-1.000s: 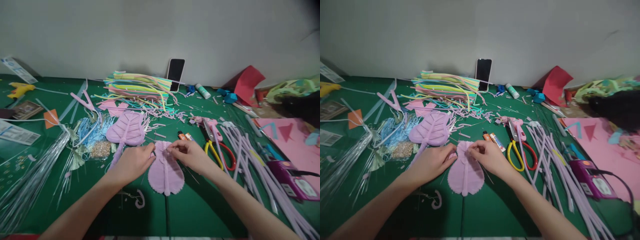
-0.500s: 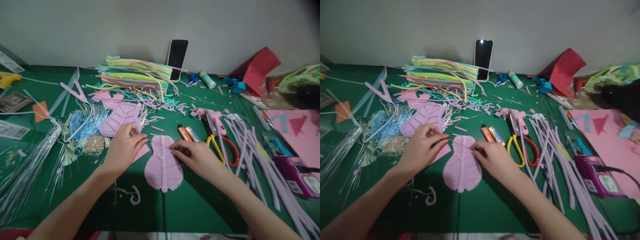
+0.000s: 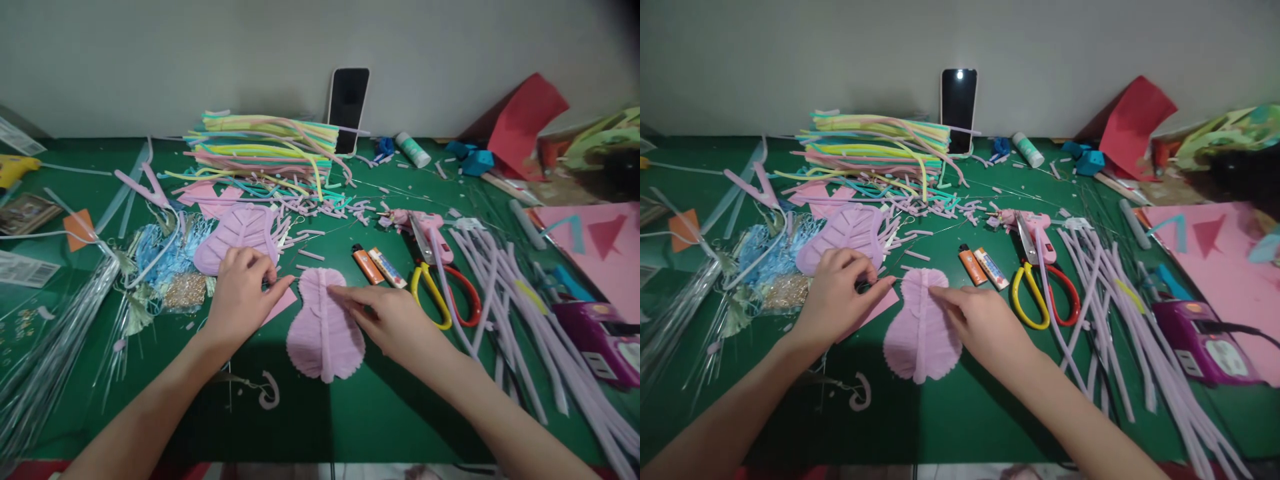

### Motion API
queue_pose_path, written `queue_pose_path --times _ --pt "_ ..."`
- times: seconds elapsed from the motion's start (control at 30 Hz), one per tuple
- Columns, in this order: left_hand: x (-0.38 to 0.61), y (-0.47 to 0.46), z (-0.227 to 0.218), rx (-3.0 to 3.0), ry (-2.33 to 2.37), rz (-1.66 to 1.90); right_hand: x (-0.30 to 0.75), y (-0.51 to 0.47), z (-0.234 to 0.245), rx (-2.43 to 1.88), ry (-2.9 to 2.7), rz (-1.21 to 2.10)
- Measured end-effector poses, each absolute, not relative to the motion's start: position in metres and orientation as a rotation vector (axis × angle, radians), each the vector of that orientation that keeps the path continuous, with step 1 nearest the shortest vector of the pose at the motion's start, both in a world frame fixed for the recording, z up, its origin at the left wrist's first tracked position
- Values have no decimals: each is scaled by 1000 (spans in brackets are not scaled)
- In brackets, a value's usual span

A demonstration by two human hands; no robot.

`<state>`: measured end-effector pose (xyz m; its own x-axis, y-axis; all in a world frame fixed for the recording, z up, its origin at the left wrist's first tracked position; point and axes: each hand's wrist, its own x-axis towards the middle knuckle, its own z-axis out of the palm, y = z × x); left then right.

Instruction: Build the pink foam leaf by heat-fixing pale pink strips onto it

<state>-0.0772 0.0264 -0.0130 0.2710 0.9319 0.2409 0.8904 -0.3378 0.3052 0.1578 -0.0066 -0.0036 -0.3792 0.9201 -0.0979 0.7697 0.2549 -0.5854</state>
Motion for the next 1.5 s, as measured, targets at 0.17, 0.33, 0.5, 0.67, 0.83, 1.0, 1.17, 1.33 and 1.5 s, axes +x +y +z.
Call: queue_pose_path --times 0.17,0.33,0.5,0.67,0.83,1.0,1.17,1.33,1.5 --pt "-75 25 -12 2390 1767 593 156 -6 -4 -1592 -2285 816" --pt "-75 26 -13 2359 1770 625 156 -7 -4 -1590 -2285 794" --pt "-77 25 -15 2363 1724 686 156 -8 -5 -1590 -2253 757" --pt "-77 24 -12 2411 1702 784 156 -8 -3 -1648 -2171 709" --pt "-75 23 -11 2445 1631 753 156 -7 -1 -1667 -2131 655" --pt "-72 21 -11 2433 1554 719 155 -4 -2 -1686 -2134 579" --pt "-68 19 -10 2473 1474 714 153 2 -6 -1702 -2119 472" --pt "-69 17 -10 2408 1451 703 152 6 -11 -1717 -2098 404" --pt "-70 18 -11 2359 1442 732 153 5 -15 -1690 -2082 370"
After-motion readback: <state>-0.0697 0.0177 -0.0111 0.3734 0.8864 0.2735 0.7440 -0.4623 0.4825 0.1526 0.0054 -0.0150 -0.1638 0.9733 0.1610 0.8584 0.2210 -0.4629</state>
